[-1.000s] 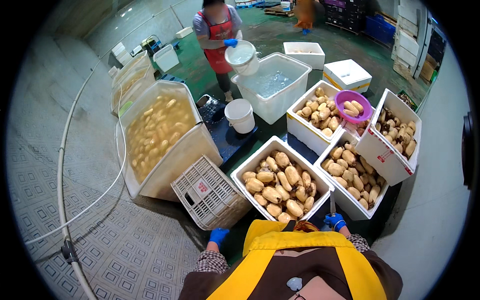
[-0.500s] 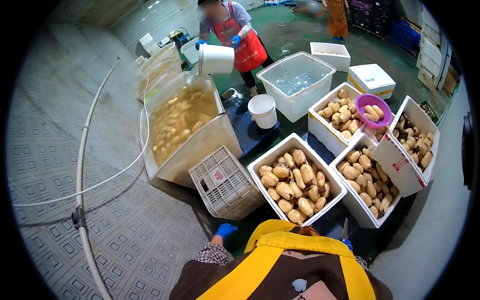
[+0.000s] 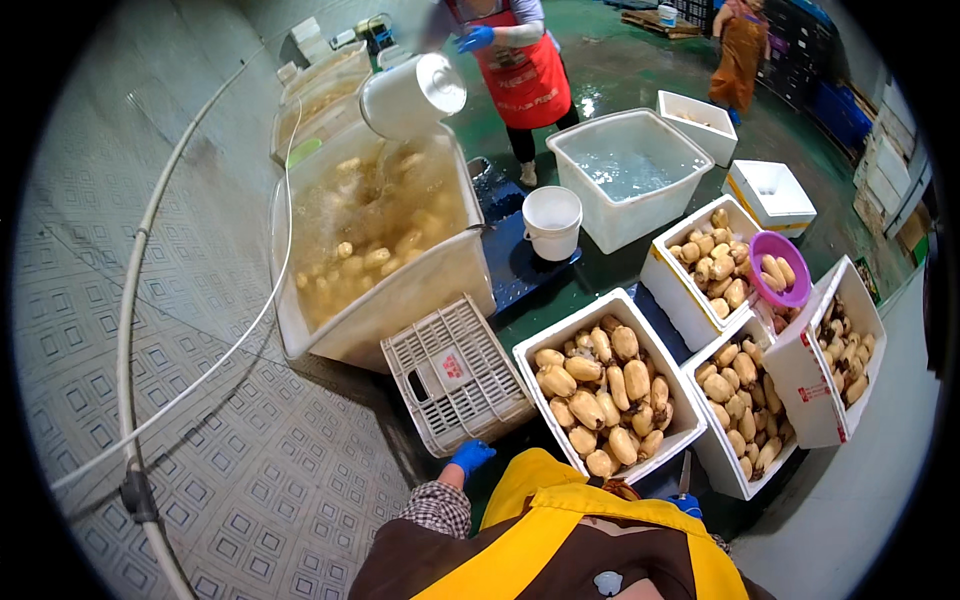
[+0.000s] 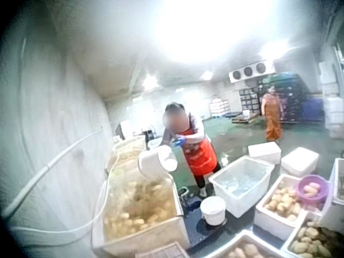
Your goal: The person peels lotus roots with a knife over a bin of water, places the peeled items into another container, and then moves the crates.
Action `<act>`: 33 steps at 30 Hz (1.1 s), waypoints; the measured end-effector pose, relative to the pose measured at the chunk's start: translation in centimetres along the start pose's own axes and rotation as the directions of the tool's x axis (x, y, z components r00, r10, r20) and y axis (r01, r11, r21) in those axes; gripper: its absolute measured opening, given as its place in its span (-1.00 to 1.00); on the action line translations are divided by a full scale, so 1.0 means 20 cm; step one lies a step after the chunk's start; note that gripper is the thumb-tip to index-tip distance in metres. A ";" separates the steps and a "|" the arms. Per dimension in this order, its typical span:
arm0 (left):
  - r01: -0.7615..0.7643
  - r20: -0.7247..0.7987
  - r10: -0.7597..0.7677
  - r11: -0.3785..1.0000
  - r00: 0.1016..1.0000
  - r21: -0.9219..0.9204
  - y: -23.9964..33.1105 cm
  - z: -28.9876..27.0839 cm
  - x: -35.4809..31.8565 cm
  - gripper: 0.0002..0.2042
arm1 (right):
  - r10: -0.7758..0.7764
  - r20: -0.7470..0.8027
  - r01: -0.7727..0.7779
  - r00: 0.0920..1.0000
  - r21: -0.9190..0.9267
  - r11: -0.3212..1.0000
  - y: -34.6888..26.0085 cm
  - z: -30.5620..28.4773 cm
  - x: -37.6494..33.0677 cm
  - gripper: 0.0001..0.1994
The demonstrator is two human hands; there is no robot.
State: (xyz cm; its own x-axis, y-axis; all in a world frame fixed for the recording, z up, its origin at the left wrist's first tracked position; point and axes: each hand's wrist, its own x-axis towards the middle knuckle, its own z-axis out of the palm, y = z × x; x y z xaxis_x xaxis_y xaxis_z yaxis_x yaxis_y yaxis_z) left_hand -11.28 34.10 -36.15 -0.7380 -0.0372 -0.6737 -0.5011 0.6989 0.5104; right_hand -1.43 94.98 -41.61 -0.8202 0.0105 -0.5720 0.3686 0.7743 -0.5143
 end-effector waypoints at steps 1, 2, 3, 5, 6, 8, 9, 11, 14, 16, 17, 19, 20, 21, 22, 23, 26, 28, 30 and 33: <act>0.003 -0.023 -0.005 0.999 1.000 -0.051 -0.07 -0.01 0.04 -0.57 | -0.197 0.096 0.216 0.976 -0.279 0.936 -0.01 0.02 0.07 -0.95; 0.008 -0.084 -0.019 0.992 0.996 -0.130 -0.18 -0.02 0.03 -0.58 | 0.033 0.119 -0.033 0.992 0.000 0.999 -0.27 -0.06 0.09 -0.92; 0.051 -0.036 -0.056 0.991 0.998 -0.127 -0.20 -0.07 0.05 -0.59 | 0.278 0.106 -0.297 0.955 0.290 0.910 -0.59 -0.18 0.05 -0.88; 0.103 0.083 -0.095 0.990 0.992 -0.096 -0.11 -0.23 0.10 -0.59 | 0.423 0.094 -0.427 0.901 0.354 0.832 -0.72 -0.19 0.11 -0.81; 0.046 0.079 -0.057 0.990 0.995 0.133 -0.12 -0.29 0.14 -0.60 | 0.354 0.058 -0.348 0.933 0.387 0.854 -0.76 -0.17 0.17 -0.77; -0.049 0.046 0.037 0.951 0.998 0.304 -0.24 -0.38 0.21 -0.57 | 0.209 -0.013 -0.182 0.978 0.440 0.879 -0.86 -0.16 0.25 -0.70; -0.094 0.037 0.087 0.918 0.996 0.386 -0.32 -0.42 0.25 -0.55 | 0.212 0.039 -0.203 0.977 0.492 0.847 -0.94 -0.18 0.28 -0.68; -0.159 0.123 0.115 0.869 0.986 0.468 -0.40 -0.52 0.37 -0.53 | 0.226 0.014 -0.190 0.974 0.596 0.780 -1.04 -0.18 0.32 -0.72; 0.061 -0.044 -0.058 0.995 0.997 0.078 -0.26 -0.63 0.45 -0.60 | 0.302 0.042 -0.247 0.952 0.690 0.681 -1.11 -0.18 0.26 -0.71; 0.096 -0.087 -0.106 0.989 0.991 -0.110 -0.03 -0.75 0.39 -0.62 | 0.343 0.061 -0.289 0.937 0.684 0.669 -1.11 -0.16 0.25 -0.70; 0.073 -0.087 -0.081 0.993 0.993 -0.091 -0.02 -0.78 0.43 -0.63 | 0.358 0.048 -0.295 0.932 0.675 0.677 -1.06 -0.14 0.25 -0.70; 0.039 -0.086 -0.044 0.998 0.995 -0.051 -0.02 -0.80 0.47 -0.63 | 0.421 0.059 -0.348 0.905 0.671 0.654 -1.15 -0.16 0.21 -0.72; 0.015 -0.067 -0.016 1.000 0.998 -0.023 -0.01 -0.79 0.50 -0.64 | 0.375 0.006 -0.279 0.927 0.682 0.677 -1.13 -0.15 0.19 -0.72; -0.011 -0.045 0.011 1.000 0.999 0.006 0.00 -0.78 0.54 -0.64 | 0.330 -0.047 -0.209 0.943 0.688 0.695 -1.11 -0.12 0.18 -0.72; -0.039 -0.008 0.039 0.998 0.999 0.042 0.01 -0.75 0.57 -0.64 | 0.303 -0.075 -0.202 0.950 0.593 0.779 -1.10 -0.11 0.17 -0.72; -0.063 0.038 0.060 0.996 0.997 0.067 0.00 -0.69 0.57 -0.64 | 0.280 -0.090 -0.204 0.956 0.480 0.853 -1.10 -0.13 0.17 -0.71; -0.017 0.114 0.008 0.997 0.993 0.081 -0.07 -0.60 0.71 -0.65 | 0.331 -0.074 -0.238 0.941 0.553 0.799 -1.12 -0.13 0.13 -0.66; -0.188 0.125 0.170 0.970 0.978 0.154 -0.13 -0.58 0.78 -0.68 | 0.388 -0.058 -0.250 0.920 0.675 0.694 -1.13 -0.12 0.10 -0.66; -0.151 0.125 0.154 0.988 0.980 -0.033 -0.01 -0.58 0.77 -0.77 | 0.459 0.001 -0.294 0.888 0.768 0.568 -1.08 -0.08 0.07 -0.66; 0.027 0.128 0.002 0.974 0.992 -0.225 0.29 -0.61 0.63 -0.79 | 0.482 0.072 -0.362 0.873 0.758 0.542 -1.00 -0.10 0.08 -0.68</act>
State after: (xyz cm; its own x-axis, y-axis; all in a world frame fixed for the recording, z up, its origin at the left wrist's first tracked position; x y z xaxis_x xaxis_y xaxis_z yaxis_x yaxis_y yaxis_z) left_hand -28.99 28.96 -35.29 -0.6754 0.0560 -0.7353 -0.6093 0.5192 0.5992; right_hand -10.96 80.75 -30.94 -0.5070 0.3368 -0.7934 0.8285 -0.0636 -0.5564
